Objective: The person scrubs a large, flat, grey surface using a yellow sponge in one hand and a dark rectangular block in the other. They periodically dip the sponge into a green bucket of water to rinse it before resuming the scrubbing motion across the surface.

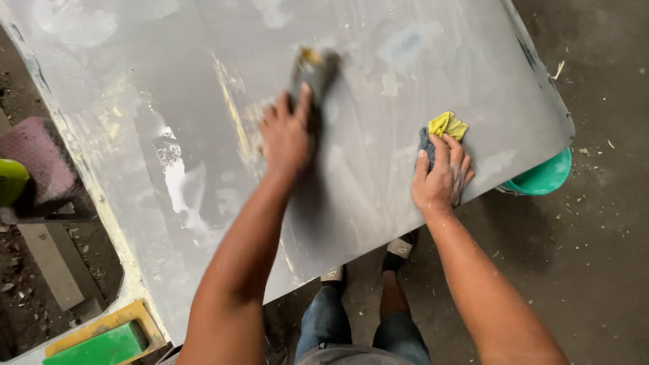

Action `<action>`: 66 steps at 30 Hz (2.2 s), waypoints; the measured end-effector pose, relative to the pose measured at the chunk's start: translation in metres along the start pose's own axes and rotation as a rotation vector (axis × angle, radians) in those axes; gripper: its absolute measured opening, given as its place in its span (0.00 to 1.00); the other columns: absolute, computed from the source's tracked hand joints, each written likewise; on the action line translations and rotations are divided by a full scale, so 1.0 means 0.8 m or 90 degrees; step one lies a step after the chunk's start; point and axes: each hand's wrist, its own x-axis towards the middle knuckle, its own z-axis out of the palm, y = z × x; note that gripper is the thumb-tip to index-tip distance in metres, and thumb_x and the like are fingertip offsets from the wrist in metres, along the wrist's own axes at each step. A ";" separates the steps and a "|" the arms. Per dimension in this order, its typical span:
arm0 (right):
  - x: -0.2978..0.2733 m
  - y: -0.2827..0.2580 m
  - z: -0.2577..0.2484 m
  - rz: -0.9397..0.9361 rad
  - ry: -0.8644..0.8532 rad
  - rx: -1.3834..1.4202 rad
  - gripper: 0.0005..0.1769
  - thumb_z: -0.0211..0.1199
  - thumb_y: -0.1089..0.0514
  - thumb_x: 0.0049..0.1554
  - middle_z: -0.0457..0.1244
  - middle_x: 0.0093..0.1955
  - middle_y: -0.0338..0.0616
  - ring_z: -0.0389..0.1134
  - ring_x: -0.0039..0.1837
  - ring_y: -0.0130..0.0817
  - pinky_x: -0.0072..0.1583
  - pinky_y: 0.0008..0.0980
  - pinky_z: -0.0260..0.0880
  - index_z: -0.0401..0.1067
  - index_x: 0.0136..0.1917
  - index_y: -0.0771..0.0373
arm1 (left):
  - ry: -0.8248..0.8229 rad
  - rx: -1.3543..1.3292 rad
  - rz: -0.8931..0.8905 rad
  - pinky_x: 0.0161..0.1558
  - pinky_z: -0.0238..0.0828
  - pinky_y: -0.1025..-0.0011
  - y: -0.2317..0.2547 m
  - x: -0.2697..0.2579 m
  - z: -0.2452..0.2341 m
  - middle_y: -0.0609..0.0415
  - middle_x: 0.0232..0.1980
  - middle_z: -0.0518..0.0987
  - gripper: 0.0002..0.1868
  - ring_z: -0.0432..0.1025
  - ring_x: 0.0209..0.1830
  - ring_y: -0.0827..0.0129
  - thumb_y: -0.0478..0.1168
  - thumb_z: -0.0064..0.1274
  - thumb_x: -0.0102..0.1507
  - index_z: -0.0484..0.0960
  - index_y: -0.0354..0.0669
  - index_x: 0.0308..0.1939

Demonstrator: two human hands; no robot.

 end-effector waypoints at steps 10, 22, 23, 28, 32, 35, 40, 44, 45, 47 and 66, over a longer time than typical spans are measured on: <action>-0.004 0.000 -0.006 0.025 -0.011 0.012 0.22 0.62 0.53 0.62 0.58 0.73 0.45 0.55 0.73 0.52 0.71 0.56 0.48 0.71 0.69 0.53 | -0.200 -0.009 0.068 0.63 0.57 0.44 0.102 -0.230 -0.022 0.33 0.74 0.59 0.52 0.62 0.64 0.40 0.23 0.44 0.54 0.51 0.60 0.81; 0.001 0.003 -0.004 0.003 0.005 0.007 0.21 0.62 0.52 0.63 0.58 0.74 0.43 0.55 0.74 0.52 0.73 0.56 0.47 0.71 0.68 0.54 | 0.018 -0.042 -0.068 0.58 0.61 0.48 0.023 0.002 -0.002 0.40 0.70 0.65 0.43 0.64 0.59 0.42 0.33 0.53 0.57 0.59 0.59 0.76; -0.004 0.000 -0.005 0.014 -0.014 0.017 0.21 0.62 0.53 0.62 0.58 0.73 0.44 0.54 0.73 0.52 0.72 0.56 0.47 0.71 0.69 0.54 | 0.058 -0.022 -0.068 0.57 0.62 0.48 0.020 0.000 0.005 0.42 0.70 0.65 0.43 0.64 0.58 0.44 0.33 0.53 0.58 0.59 0.60 0.77; -0.005 0.000 -0.006 0.008 0.002 0.029 0.21 0.61 0.52 0.64 0.58 0.74 0.43 0.54 0.74 0.51 0.72 0.56 0.48 0.70 0.69 0.53 | -0.023 -0.051 -0.032 0.61 0.59 0.44 0.076 -0.158 -0.016 0.36 0.72 0.62 0.48 0.63 0.61 0.40 0.31 0.52 0.56 0.54 0.58 0.80; -0.005 -0.003 -0.005 0.029 -0.023 0.004 0.22 0.61 0.51 0.62 0.58 0.74 0.43 0.54 0.73 0.51 0.70 0.57 0.48 0.70 0.69 0.53 | -0.144 -0.156 0.082 0.61 0.62 0.48 0.105 -0.277 -0.023 0.35 0.73 0.61 0.44 0.64 0.58 0.42 0.29 0.48 0.58 0.58 0.55 0.79; -0.009 -0.014 0.001 0.029 -0.018 -0.011 0.23 0.61 0.50 0.61 0.58 0.72 0.45 0.55 0.71 0.53 0.69 0.56 0.50 0.71 0.69 0.53 | -0.121 -0.160 0.081 0.58 0.63 0.48 0.082 -0.232 -0.018 0.36 0.71 0.62 0.42 0.64 0.56 0.42 0.36 0.53 0.59 0.59 0.53 0.78; -0.064 -0.043 0.037 -0.054 -0.081 -0.023 0.25 0.61 0.46 0.60 0.60 0.68 0.45 0.57 0.66 0.48 0.68 0.54 0.54 0.70 0.69 0.51 | 0.090 -0.114 -0.036 0.55 0.63 0.48 0.039 -0.066 -0.012 0.38 0.68 0.66 0.35 0.65 0.56 0.43 0.43 0.56 0.62 0.65 0.53 0.74; -0.077 -0.074 0.014 -0.164 -0.169 0.017 0.32 0.61 0.44 0.60 0.61 0.65 0.48 0.57 0.63 0.46 0.66 0.53 0.56 0.69 0.74 0.56 | 0.106 -0.113 -0.095 0.55 0.64 0.48 0.034 -0.025 -0.013 0.39 0.67 0.67 0.35 0.65 0.56 0.43 0.42 0.55 0.61 0.66 0.53 0.73; -0.072 -0.080 0.006 -0.205 -0.219 0.053 0.31 0.62 0.44 0.59 0.61 0.65 0.46 0.58 0.64 0.46 0.64 0.52 0.57 0.70 0.73 0.54 | 0.113 -0.117 -0.108 0.56 0.64 0.48 0.035 -0.027 -0.015 0.39 0.67 0.67 0.35 0.65 0.57 0.43 0.42 0.55 0.62 0.66 0.53 0.73; -0.047 -0.057 0.015 -0.167 -0.200 0.021 0.26 0.64 0.45 0.59 0.62 0.64 0.47 0.58 0.64 0.47 0.65 0.52 0.56 0.72 0.68 0.52 | 0.066 -0.127 -0.071 0.57 0.63 0.46 0.054 -0.114 -0.028 0.36 0.69 0.66 0.37 0.64 0.58 0.41 0.42 0.54 0.62 0.62 0.53 0.75; 0.001 -0.049 0.017 -0.119 -0.007 0.075 0.25 0.63 0.56 0.59 0.60 0.73 0.54 0.57 0.75 0.58 0.75 0.54 0.54 0.70 0.68 0.63 | -0.009 -0.155 -0.036 0.64 0.57 0.42 0.052 -0.090 -0.034 0.36 0.70 0.63 0.43 0.62 0.62 0.37 0.35 0.51 0.58 0.57 0.51 0.78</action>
